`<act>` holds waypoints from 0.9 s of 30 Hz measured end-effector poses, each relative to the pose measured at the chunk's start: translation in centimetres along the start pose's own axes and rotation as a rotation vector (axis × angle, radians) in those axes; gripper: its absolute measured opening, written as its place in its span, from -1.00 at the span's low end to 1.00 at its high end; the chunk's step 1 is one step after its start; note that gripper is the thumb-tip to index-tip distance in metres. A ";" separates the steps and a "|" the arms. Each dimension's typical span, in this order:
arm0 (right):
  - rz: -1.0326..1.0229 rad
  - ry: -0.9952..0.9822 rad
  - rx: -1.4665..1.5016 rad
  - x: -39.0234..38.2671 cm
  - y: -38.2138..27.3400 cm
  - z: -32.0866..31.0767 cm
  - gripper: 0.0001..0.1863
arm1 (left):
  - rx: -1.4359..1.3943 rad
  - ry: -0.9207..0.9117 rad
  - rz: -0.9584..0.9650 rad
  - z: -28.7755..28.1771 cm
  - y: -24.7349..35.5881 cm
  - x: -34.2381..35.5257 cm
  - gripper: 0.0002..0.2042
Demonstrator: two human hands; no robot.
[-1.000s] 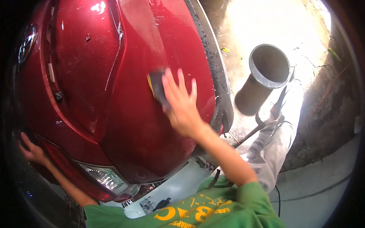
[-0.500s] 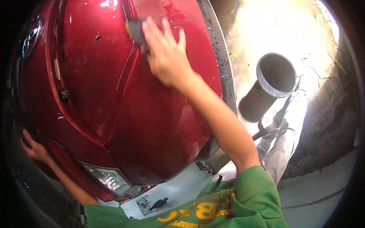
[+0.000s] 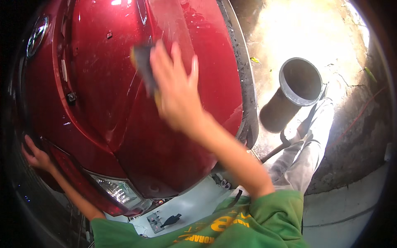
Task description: The person sands a red car panel using a sanding block, frequently dipping it into a bucket of water and wiping the surface with a black cloth.
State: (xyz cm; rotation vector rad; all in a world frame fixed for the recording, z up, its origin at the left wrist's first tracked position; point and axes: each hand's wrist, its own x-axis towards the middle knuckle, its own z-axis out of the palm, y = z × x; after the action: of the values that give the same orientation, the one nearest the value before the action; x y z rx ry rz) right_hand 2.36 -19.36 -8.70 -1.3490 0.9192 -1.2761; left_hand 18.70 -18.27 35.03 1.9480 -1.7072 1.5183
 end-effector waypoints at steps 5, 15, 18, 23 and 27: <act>0.059 -0.182 0.039 -9.3 -2.4 -1.4 -0.16 | -0.064 -0.017 -0.009 -0.3 0.2 -0.2 -0.42; 0.219 -0.134 0.203 -11.8 -0.5 -0.8 -0.12 | -0.041 0.026 -0.079 -0.1 3.0 -1.4 -0.51; 0.130 -0.116 0.148 -10.6 1.4 -1.0 -0.12 | -0.011 0.029 -0.044 -0.1 2.6 -1.1 -0.52; 0.045 0.000 -0.020 1.4 7.4 -0.6 -0.30 | -0.079 0.003 -0.025 0.7 -0.1 0.1 -0.55; 0.198 -0.151 0.158 -10.4 2.3 -0.8 -0.13 | 0.281 -0.083 0.400 -1.7 -5.2 1.2 -0.57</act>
State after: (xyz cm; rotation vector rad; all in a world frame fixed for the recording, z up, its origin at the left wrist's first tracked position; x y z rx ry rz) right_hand 0.30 -9.86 -13.17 -1.1828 0.8082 -1.0580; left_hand 21.67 -16.14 39.27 1.8936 -2.1198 1.9276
